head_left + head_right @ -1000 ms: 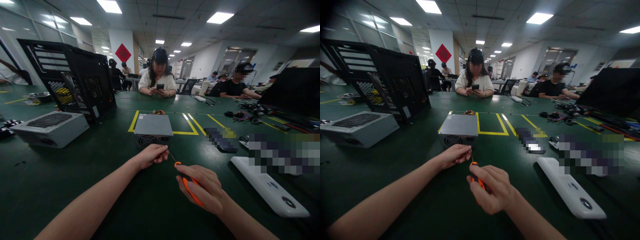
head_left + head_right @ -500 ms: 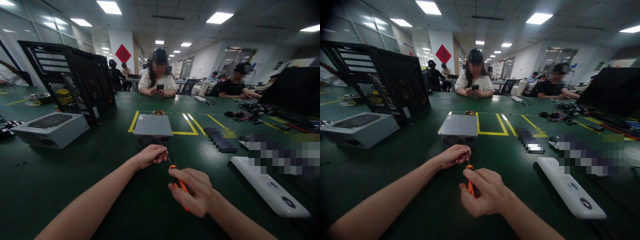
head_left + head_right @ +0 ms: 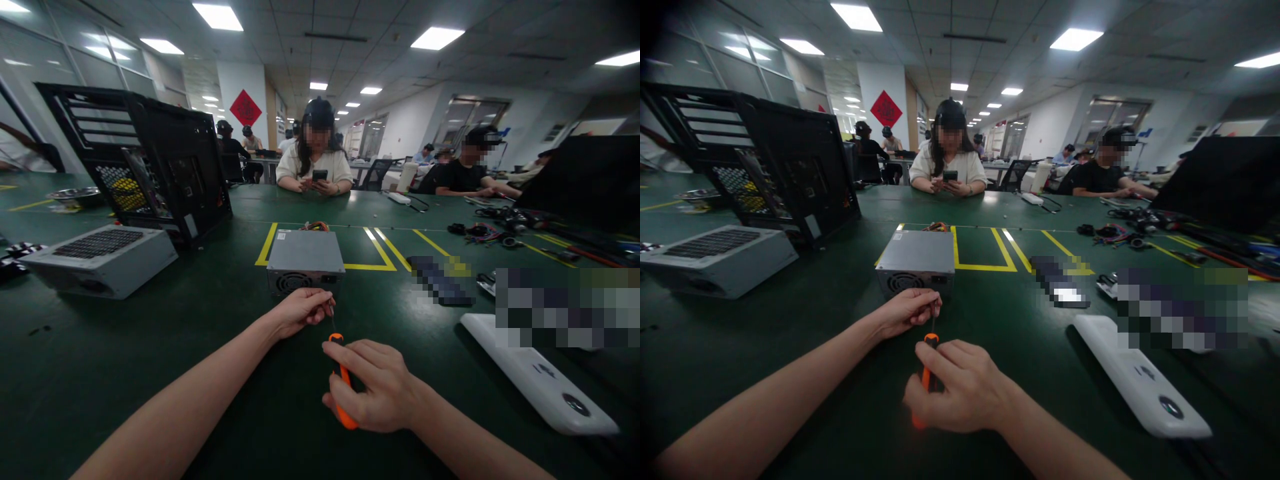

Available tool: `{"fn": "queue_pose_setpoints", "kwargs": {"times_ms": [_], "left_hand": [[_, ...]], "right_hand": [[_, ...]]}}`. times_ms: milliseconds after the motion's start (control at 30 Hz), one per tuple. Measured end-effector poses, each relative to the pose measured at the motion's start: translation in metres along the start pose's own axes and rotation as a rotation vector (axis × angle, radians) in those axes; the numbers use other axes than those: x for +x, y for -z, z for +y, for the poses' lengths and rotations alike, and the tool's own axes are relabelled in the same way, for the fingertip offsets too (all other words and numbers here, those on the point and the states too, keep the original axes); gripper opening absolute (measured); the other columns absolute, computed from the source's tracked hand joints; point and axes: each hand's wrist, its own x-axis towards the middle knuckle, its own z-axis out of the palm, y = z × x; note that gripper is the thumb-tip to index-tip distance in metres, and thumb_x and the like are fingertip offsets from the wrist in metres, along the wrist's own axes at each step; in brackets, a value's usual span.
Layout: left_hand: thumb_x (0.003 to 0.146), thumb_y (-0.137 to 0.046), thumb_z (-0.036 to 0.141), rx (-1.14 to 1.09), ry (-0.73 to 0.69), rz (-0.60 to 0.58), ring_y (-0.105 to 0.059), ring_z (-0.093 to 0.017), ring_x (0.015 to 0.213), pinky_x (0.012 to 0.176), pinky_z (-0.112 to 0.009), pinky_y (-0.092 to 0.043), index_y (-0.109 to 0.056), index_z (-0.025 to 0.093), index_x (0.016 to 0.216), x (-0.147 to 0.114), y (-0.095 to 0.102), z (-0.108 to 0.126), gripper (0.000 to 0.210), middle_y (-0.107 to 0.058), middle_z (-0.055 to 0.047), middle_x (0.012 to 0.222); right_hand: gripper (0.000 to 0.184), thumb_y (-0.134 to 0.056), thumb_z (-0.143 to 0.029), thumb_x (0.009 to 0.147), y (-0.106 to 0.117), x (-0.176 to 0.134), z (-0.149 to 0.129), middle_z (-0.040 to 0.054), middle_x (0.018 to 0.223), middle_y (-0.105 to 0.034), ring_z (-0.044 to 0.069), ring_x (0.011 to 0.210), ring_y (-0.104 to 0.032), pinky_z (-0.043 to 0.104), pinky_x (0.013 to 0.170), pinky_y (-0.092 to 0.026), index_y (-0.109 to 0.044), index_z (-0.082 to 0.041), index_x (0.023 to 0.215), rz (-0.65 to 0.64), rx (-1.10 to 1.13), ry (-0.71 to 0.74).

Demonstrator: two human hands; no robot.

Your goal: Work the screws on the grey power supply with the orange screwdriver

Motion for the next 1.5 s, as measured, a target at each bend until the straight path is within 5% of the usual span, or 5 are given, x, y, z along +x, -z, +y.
{"fn": "queue_pose_setpoints", "kwargs": {"times_ms": [467, 733, 900, 1500], "left_hand": [[0.079, -0.053, 0.03, -0.043, 0.019, 0.024, -0.037, -0.001, 0.041, 0.036, -0.014, -0.019, -0.054, 0.012, 0.075, 0.002, -0.001, 0.0, 0.019, -0.056, -0.001, 0.061], [0.079, -0.054, 0.026, -0.083, -0.001, 0.018, -0.04, -0.002, 0.045, 0.039, -0.013, -0.024, -0.058, 0.01, 0.081, 0.002, 0.001, -0.002, 0.017, -0.058, -0.003, 0.067], [0.082, -0.049, 0.025, -0.079, -0.015, 0.035, -0.042, -0.001, 0.046, 0.04, -0.013, -0.025, -0.06, 0.01, 0.087, 0.001, 0.001, -0.002, 0.02, -0.059, -0.004, 0.07], [0.085, -0.04, 0.024, -0.088, 0.022, 0.091, -0.042, -0.003, 0.043, 0.04, -0.015, -0.024, -0.059, 0.009, 0.084, -0.001, -0.007, 0.003, 0.024, -0.06, -0.005, 0.068]], "right_hand": [[0.018, -0.041, -0.024, 0.079, -0.006, 0.0, -0.002, 0.0073, 0.086, -0.061, 0.012, 0.055, -0.051, 0.023, 0.047, -0.037, -0.052, -0.019, 0.092, -0.3, 0.127, 0.032], [0.047, -0.039, -0.059, 0.076, -0.009, 0.0, -0.005, 0.0075, 0.084, -0.058, 0.014, 0.058, -0.051, 0.026, 0.049, -0.037, -0.053, -0.017, 0.092, -0.397, 0.239, -0.051], [0.042, -0.04, -0.055, 0.078, -0.012, -0.001, -0.004, 0.007, 0.087, -0.058, 0.014, 0.063, -0.052, 0.026, 0.052, -0.039, -0.054, -0.018, 0.093, -0.495, 0.262, -0.092], [0.043, -0.037, -0.054, 0.078, -0.011, 0.0, -0.004, 0.0072, 0.09, -0.058, 0.015, 0.063, -0.052, 0.027, 0.053, -0.04, -0.055, -0.018, 0.095, -0.546, 0.266, -0.112]]}}
